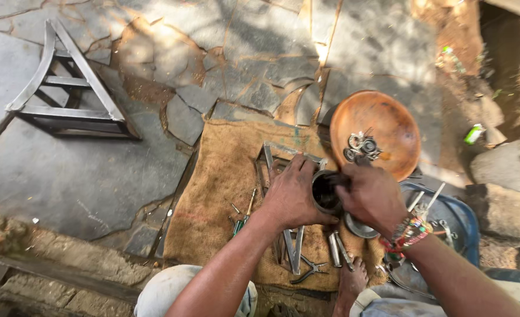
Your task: The person cleans and assembles a motor housing using metal rods and a cloth, fitting internal components into the metal casing while working on a cloth-covered ground surface.
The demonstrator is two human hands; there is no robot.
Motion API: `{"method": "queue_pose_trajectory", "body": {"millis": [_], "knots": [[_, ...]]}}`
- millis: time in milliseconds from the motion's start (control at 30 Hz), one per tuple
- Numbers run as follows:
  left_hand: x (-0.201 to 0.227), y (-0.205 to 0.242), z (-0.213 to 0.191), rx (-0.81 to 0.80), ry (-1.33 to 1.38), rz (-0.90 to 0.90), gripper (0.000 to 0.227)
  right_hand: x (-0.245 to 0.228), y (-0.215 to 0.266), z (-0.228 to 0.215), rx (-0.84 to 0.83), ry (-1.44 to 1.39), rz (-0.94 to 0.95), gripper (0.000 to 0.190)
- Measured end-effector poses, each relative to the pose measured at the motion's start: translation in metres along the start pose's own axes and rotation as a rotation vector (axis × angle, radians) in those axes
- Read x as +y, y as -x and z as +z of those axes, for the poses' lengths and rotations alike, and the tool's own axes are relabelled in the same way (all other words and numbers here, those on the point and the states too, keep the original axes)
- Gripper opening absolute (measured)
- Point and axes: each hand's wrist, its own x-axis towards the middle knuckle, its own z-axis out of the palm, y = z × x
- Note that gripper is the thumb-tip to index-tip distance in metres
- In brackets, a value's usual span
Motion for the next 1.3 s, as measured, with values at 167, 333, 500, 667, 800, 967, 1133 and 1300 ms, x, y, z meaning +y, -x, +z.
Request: {"method": "queue_pose_trajectory", "body": {"millis": [167,333,500,667,800,967,1133,1300], "knots": [[-0.001,0.001,0.001,-0.046,0.042,-0.016,0.125,0.010,0.031,-0.022,-0.055,-0.250,0.253,0.026],[-0.001,0.005,0.000,-0.052,0.022,0.011,0.124,-0.018,0.062,-0.057,0.019,0.078,0.383,0.027],[-0.006,0.004,0.003,-0.027,0.045,0.034,0.127,-0.038,0.046,-0.044,-0.061,-0.068,0.112,0.055],[-0.013,0.001,0.014,0.021,-0.011,0.084,0.110,-0.029,0.032,-0.035,-0.309,0.091,-0.231,0.058],[-0.016,0.001,0.017,0.097,0.030,0.119,0.113,-0.022,0.019,-0.031,-0.264,0.302,-0.606,0.053],[-0.009,0.004,0.007,0.022,0.048,0.068,0.114,-0.020,0.001,-0.024,-0.391,0.545,-0.424,0.020],[-0.004,0.004,0.003,0.009,0.017,0.044,0.101,-0.015,-0.004,-0.007,-0.455,0.516,-0.299,0.012],[-0.003,0.004,0.002,0.069,0.058,0.070,0.091,-0.023,-0.029,-0.021,-0.799,0.302,-0.137,0.021]]}}
